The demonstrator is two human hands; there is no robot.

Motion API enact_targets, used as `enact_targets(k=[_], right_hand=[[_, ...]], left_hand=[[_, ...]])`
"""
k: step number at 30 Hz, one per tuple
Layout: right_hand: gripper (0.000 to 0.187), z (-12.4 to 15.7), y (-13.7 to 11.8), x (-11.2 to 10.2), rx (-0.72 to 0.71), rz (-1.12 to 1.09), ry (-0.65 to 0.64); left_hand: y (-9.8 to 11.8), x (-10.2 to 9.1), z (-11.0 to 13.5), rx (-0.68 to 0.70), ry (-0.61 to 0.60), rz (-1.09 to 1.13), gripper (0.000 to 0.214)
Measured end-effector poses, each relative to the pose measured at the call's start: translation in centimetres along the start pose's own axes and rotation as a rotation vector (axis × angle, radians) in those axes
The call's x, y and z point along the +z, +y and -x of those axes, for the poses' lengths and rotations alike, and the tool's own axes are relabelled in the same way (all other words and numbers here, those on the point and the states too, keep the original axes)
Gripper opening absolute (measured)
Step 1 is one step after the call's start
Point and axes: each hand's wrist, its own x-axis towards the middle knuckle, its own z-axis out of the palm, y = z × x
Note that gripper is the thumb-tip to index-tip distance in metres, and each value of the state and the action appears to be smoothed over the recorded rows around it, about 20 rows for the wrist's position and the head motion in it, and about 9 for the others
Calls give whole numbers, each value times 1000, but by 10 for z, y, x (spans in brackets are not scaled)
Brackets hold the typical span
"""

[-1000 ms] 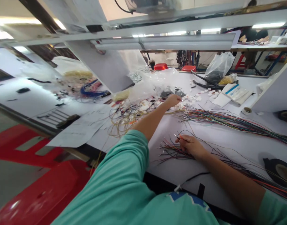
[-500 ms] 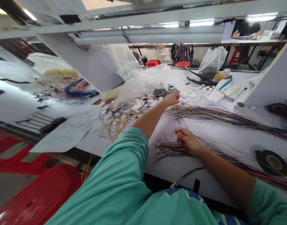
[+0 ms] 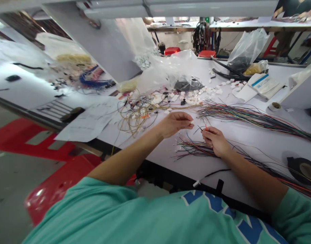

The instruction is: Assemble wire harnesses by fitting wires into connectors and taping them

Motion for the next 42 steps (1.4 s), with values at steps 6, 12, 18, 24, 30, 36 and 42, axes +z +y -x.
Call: enact_targets(k=[6, 12, 18, 24, 30, 36, 42], right_hand=[[17, 3, 3, 2, -124, 197, 139], [14, 6, 5, 0, -273, 442, 198], [13, 9, 2, 1, -325, 529, 223], [12, 12, 0, 4, -345, 624, 229], [14, 14, -2, 6, -368, 705, 234], [15, 15, -2, 7, -332, 743, 206], [13, 14, 4, 3, -421, 784, 108]], left_hand=[[-28, 10, 8, -36, 63, 141, 38], [-29, 9, 9, -65, 42, 104, 34], [-29, 9, 12, -124, -53, 41, 36], [-25, 11, 16, -116, -47, 40, 35], [-26, 17, 21, -61, 44, -136, 28], [-30, 23, 24, -15, 55, -213, 23], [-32, 26, 23, -76, 34, -149, 23]])
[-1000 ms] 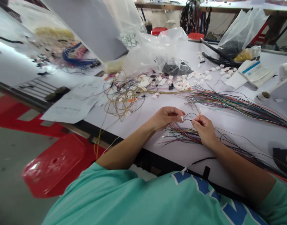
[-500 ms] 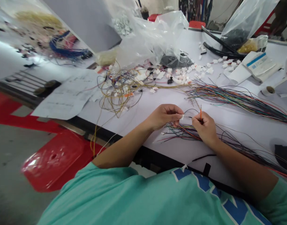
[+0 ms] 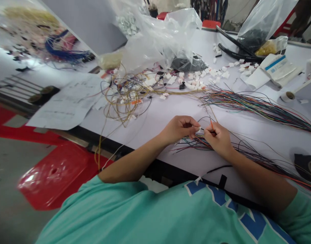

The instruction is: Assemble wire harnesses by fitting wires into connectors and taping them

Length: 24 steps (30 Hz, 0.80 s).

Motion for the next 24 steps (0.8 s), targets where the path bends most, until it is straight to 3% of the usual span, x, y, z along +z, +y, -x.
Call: enact_targets(k=[17, 24], right_hand=[[15, 1, 8, 2, -129, 114, -86], [26, 1, 12, 0, -378, 167, 16]], left_hand=[[2, -1, -2, -99, -65, 102, 24], [6, -17, -13, -195, -7, 110, 18]])
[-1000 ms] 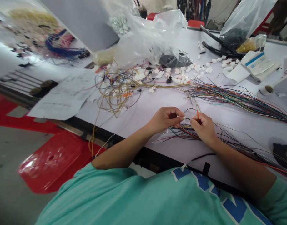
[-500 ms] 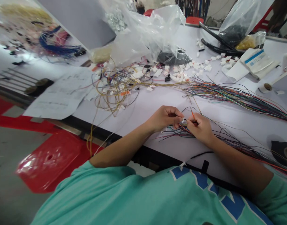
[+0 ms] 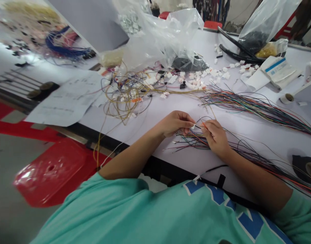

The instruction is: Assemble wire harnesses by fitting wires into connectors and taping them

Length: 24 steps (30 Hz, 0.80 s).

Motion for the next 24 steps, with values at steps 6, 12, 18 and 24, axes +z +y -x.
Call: enact_targets(k=[6, 12, 18, 24], right_hand=[[28, 5, -6, -4, -66, 79, -57], [21, 4, -9, -6, -139, 271, 27], [18, 1, -6, -10, -141, 432, 102], [24, 0, -8, -11, -62, 505, 30]], left_hand=[[-2, -2, -3, -26, 7, 92, 18], [-1, -1, 0, -55, -3, 173, 14], [0, -1, 1, -102, -18, 207, 8], [2, 2, 1, -131, -23, 278, 10]])
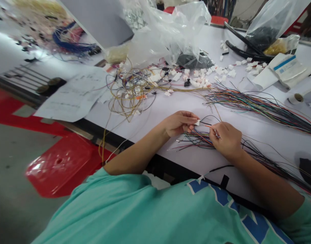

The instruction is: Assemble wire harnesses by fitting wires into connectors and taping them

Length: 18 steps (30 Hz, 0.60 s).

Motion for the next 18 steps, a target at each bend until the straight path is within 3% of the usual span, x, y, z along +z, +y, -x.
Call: enact_targets(k=[9, 18], right_hand=[[29, 0, -1, 1, -51, 83, 19], [28, 2, -1, 2, -192, 126, 106]], left_hand=[[0, 0, -1, -20, -5, 34, 11], [-5, 4, 4, 28, -36, -96, 15]])
